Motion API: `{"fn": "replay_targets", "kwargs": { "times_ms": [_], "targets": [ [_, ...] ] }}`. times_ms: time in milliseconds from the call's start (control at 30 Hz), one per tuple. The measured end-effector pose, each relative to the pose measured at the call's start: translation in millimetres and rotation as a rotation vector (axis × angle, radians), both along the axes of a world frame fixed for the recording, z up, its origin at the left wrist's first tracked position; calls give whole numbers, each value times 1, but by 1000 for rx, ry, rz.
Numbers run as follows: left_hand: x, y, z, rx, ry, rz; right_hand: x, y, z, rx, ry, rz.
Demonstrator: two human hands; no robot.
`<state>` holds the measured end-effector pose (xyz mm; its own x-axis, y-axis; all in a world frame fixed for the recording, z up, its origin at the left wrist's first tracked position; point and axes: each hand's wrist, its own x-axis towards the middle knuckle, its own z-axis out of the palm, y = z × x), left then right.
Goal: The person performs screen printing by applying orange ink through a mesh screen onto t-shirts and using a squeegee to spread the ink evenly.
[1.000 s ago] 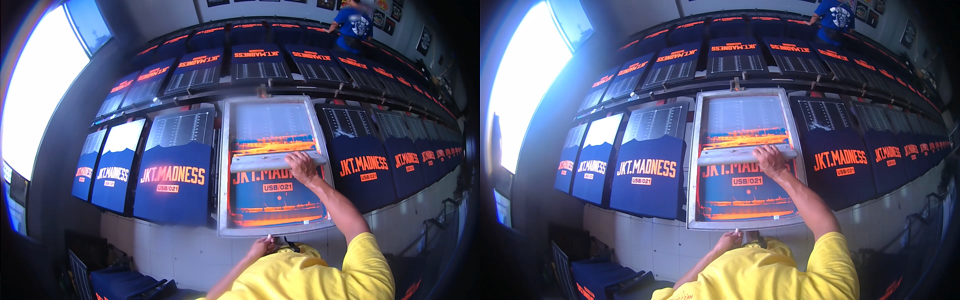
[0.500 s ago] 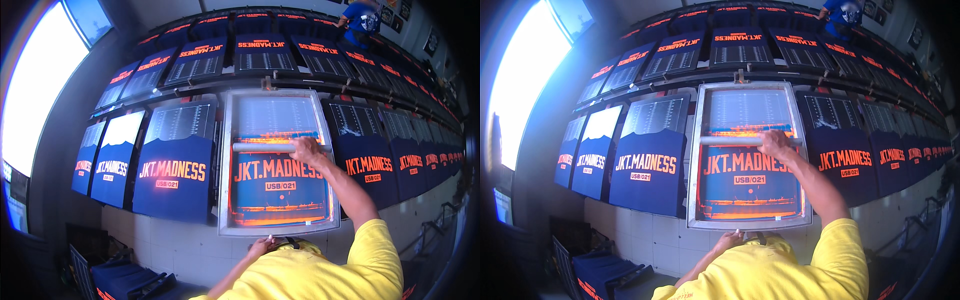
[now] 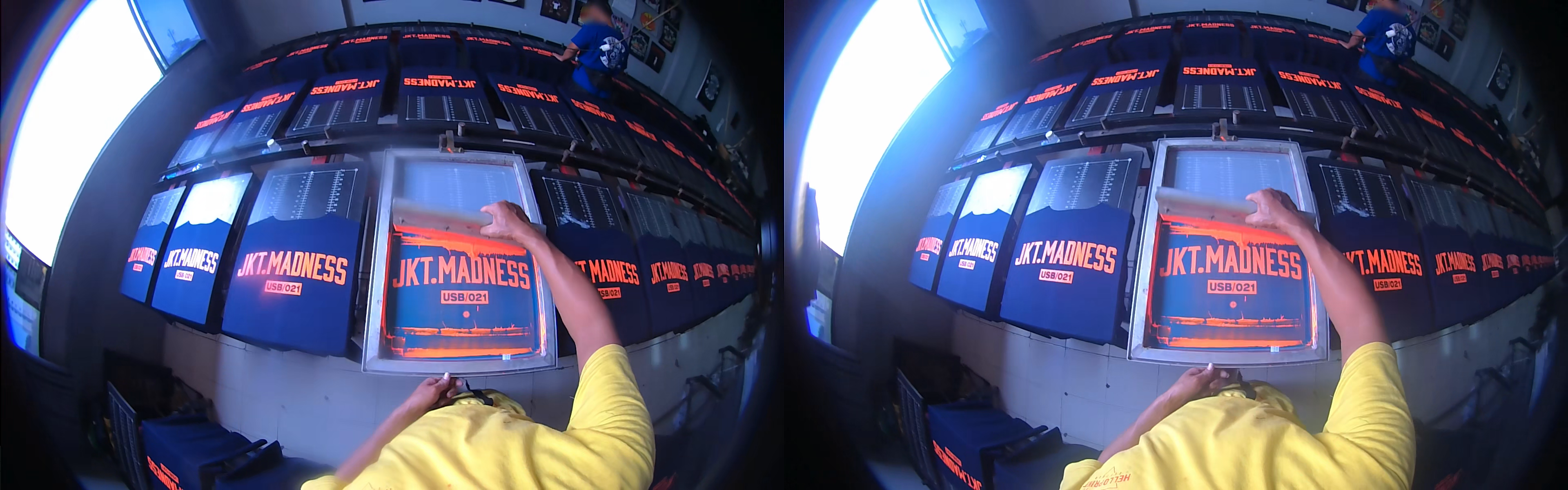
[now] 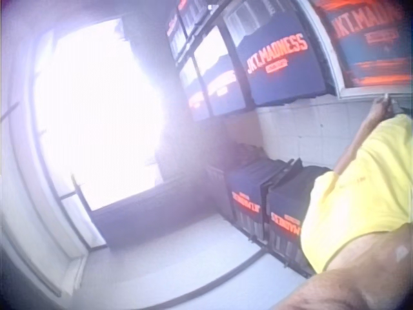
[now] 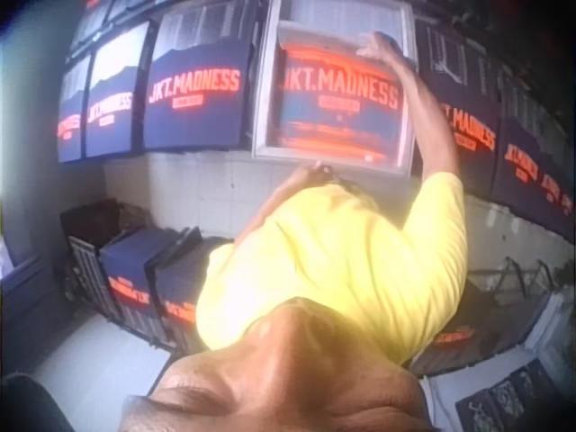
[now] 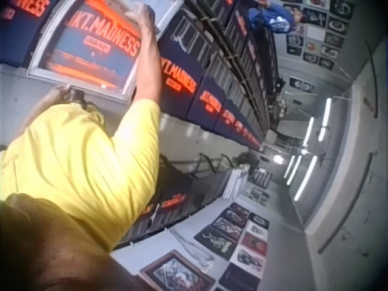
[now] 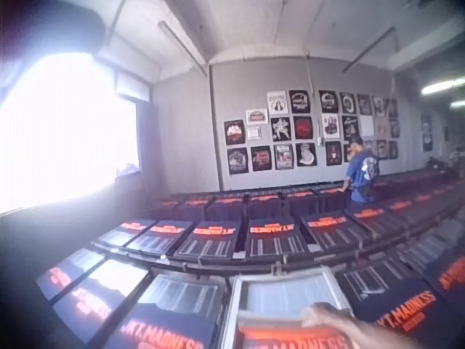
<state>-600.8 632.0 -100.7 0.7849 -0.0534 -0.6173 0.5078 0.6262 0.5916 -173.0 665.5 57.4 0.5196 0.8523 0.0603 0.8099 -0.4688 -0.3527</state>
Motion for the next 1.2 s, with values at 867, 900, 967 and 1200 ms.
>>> {"fn": "replay_targets", "kwargs": {
  "times_ms": [867, 900, 967, 1200],
  "targets": [
    [-5, -5, 15, 489, -5, -89, -32, 4, -48, 128, -277, 146],
    [-6, -6, 14, 487, -6, -83, -31, 6, -54, 179, -312, 165],
    [-8, -7, 12, 481, -11, -108, -28, 8, -57, 184, -331, 200],
    [-9, -2, -10, 544, -95, -116, -41, 9, -21, 29, -170, 239]
  ]
}}
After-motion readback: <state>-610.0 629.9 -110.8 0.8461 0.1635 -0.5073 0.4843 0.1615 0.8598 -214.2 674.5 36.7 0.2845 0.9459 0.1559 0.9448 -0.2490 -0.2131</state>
